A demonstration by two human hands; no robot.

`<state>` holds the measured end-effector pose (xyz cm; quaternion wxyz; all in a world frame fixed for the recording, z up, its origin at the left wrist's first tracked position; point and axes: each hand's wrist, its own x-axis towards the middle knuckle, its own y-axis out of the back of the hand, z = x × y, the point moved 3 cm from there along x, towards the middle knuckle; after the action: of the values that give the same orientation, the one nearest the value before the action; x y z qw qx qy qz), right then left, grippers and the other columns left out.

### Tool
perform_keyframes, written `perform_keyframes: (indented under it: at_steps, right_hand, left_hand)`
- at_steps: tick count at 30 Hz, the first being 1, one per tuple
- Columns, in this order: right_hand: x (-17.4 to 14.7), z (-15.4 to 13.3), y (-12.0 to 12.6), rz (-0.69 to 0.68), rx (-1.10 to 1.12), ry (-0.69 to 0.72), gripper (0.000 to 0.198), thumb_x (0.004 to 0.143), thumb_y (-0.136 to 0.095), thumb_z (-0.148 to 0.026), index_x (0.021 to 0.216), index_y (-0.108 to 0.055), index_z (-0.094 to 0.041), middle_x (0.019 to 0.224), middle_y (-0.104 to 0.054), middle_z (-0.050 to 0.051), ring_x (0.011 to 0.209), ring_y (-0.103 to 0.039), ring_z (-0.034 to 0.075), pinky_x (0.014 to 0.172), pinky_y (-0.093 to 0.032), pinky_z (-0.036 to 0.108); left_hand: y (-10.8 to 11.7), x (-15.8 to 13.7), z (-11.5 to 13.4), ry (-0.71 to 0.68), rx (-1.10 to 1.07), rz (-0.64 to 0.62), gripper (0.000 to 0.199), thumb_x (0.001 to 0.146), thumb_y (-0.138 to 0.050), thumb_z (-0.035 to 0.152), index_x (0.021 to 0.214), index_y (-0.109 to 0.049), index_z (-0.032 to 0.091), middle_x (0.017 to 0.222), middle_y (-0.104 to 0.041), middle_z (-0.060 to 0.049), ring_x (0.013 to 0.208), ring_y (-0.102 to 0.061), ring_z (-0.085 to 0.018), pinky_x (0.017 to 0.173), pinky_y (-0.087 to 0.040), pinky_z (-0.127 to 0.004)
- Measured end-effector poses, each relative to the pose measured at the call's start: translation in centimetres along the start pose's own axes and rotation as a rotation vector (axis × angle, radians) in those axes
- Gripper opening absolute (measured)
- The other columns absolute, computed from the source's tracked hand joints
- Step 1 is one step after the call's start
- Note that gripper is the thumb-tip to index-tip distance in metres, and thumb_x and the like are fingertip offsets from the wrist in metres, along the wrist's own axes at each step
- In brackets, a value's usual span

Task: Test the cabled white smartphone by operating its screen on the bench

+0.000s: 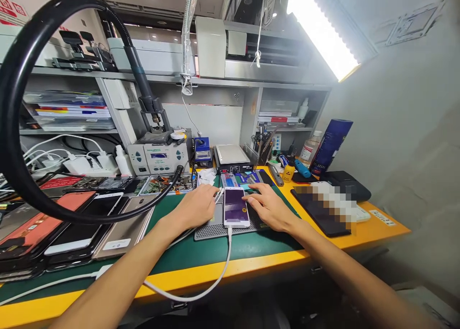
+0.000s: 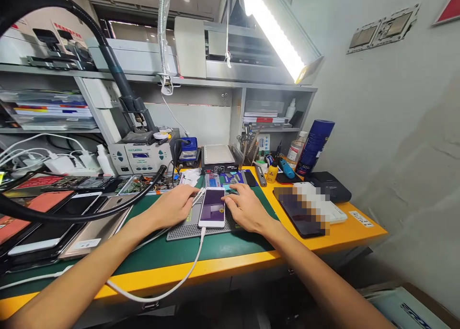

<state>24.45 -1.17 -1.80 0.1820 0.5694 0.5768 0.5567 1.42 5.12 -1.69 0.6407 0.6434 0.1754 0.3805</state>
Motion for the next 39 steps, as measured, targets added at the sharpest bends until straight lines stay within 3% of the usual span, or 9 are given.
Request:
perform_keyframes:
  at_steps: [17, 39]
  right_hand:
    - [3.3, 1.4, -0.7, -0.066, -0.107, -0.101, 0.048, 0.104, -0.036, -0.037, 0.109, -0.078, -0.016, 0.140, -0.058, 0.017, 0.135, -0.048, 0.031, 0.114, -0.038, 0.051]
    - [5.6, -0.8, -1.9, -0.131, -0.100, -0.007, 0.045, 0.103, -0.038, -0.033, 0.105, -0.080, -0.016, 0.141, -0.058, 0.016, 0.133, -0.049, 0.032, 0.113, -0.037, 0.050]
  left_hand:
    - [0.5, 0.0, 0.4, 0.018, -0.021, -0.007, 0.039, 0.094, -0.039, 0.015, 0.126, -0.061, 0.014, 0.121, -0.068, -0.014, 0.117, -0.061, -0.026, 0.099, -0.049, -0.040]
    - [0.6, -0.2, 0.6, 0.002, -0.025, -0.001, 0.038, 0.092, -0.040, 0.013, 0.124, -0.061, 0.013, 0.120, -0.067, -0.015, 0.117, -0.060, -0.028, 0.099, -0.048, -0.041]
